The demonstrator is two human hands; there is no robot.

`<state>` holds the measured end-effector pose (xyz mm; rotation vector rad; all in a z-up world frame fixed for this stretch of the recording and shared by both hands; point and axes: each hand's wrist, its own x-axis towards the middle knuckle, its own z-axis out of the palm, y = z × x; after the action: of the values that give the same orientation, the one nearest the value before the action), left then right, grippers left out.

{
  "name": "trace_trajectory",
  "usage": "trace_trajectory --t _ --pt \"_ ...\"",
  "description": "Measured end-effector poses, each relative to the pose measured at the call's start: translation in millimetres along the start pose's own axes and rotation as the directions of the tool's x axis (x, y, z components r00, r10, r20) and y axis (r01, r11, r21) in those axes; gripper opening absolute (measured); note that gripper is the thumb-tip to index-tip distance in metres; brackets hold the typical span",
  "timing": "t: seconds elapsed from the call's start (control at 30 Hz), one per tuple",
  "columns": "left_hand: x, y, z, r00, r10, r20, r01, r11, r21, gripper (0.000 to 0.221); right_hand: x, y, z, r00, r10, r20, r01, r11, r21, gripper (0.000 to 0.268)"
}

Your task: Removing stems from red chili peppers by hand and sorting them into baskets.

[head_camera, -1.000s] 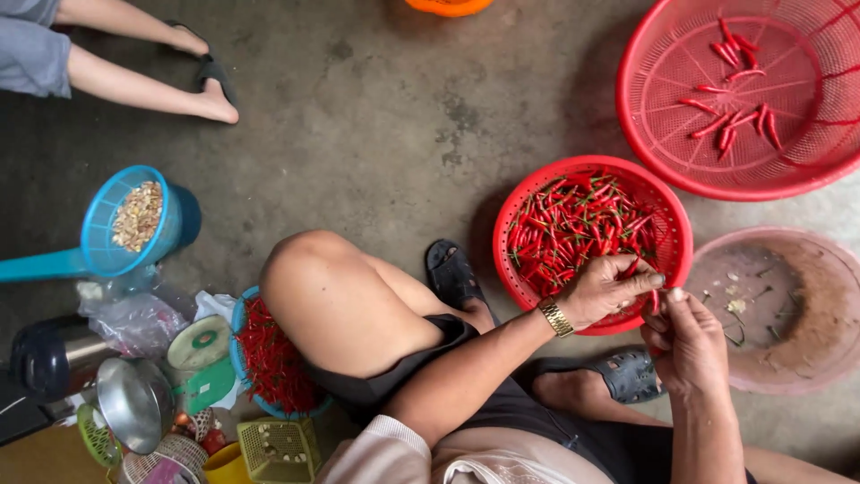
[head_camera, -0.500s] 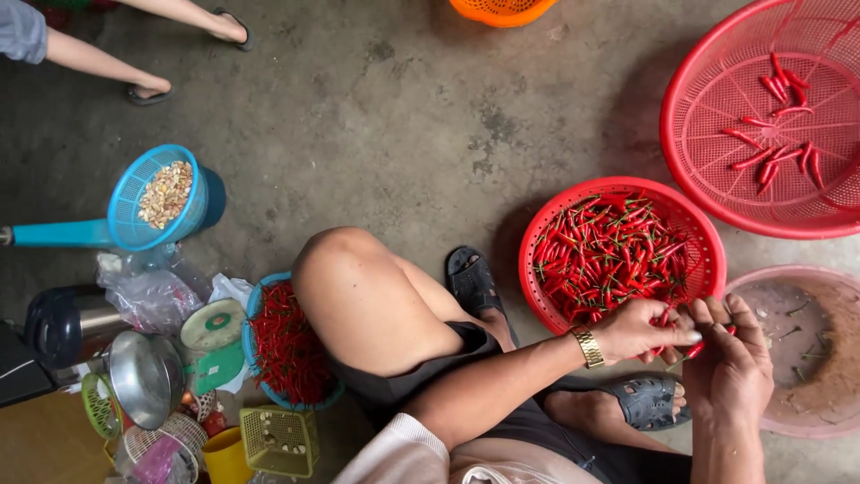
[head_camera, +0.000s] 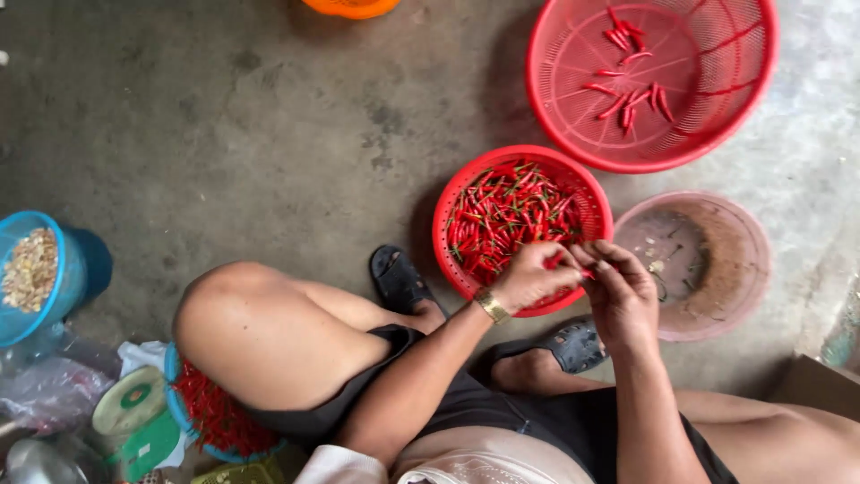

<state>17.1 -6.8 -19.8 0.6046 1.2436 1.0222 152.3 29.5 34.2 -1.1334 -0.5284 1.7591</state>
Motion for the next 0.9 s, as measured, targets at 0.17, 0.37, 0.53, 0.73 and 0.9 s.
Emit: trace_trajectory --t 0.17,0.37,0.53,0.73,0.9 --pt "1 36 -24 1.0 0.013 0.001 -0.013 0.984 -0.178 0.011 5 6 -19 0.996 0.045 0.077 -0.009 0.912 -0.411 0.016" --pt "0 36 -20 0.999 0.053 -0.012 -0.054 0.957 -0.286 0.019 4 3 -22 0.995 0.066 0.08 -0.014 0.846 -0.533 0.015" --pt "-1 31 -16 0.995 0.102 0.003 -0.098 0.961 -0.259 0.027 2 1 -18 0.995 0.088 0.057 -0.051 0.883 -0.467 0.015" --pt "8 38 -20 0.974 0.21 -0.08 -0.218 0.97 -0.109 0.015 2 1 -17 0.993 0.106 0.054 -0.076 0.915 -0.396 0.013" --pt "15 15 -24 0.978 0.194 -0.07 -0.2 0.976 -0.087 0.012 4 1 -18 0.994 0.088 0.062 -0.056 0.914 -0.402 0.013"
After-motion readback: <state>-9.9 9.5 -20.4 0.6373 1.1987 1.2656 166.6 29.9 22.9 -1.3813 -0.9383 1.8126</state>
